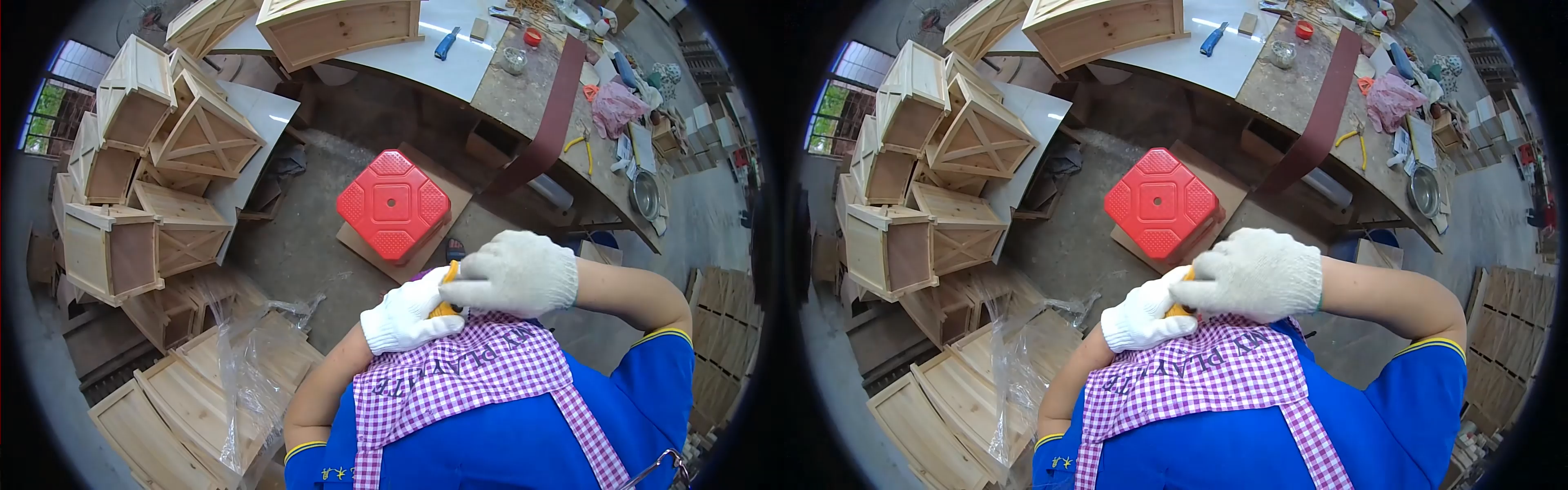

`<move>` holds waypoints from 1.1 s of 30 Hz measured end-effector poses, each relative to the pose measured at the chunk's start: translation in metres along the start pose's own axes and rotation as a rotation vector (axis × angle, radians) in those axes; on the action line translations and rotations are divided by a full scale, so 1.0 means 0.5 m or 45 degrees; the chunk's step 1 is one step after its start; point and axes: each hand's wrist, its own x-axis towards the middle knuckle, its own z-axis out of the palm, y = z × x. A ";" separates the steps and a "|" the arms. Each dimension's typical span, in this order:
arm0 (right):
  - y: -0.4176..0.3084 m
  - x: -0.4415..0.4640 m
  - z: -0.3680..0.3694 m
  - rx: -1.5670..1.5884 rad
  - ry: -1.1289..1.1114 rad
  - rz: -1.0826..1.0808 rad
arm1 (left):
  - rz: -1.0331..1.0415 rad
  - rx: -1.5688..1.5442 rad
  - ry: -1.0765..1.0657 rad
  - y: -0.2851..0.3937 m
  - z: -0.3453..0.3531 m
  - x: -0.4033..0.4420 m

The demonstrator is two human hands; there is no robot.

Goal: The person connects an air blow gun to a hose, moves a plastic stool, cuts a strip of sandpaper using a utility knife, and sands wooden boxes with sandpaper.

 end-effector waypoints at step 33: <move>-0.030 0.015 -0.032 0.066 -0.474 0.551 | 0.112 0.165 0.120 0.010 0.007 0.004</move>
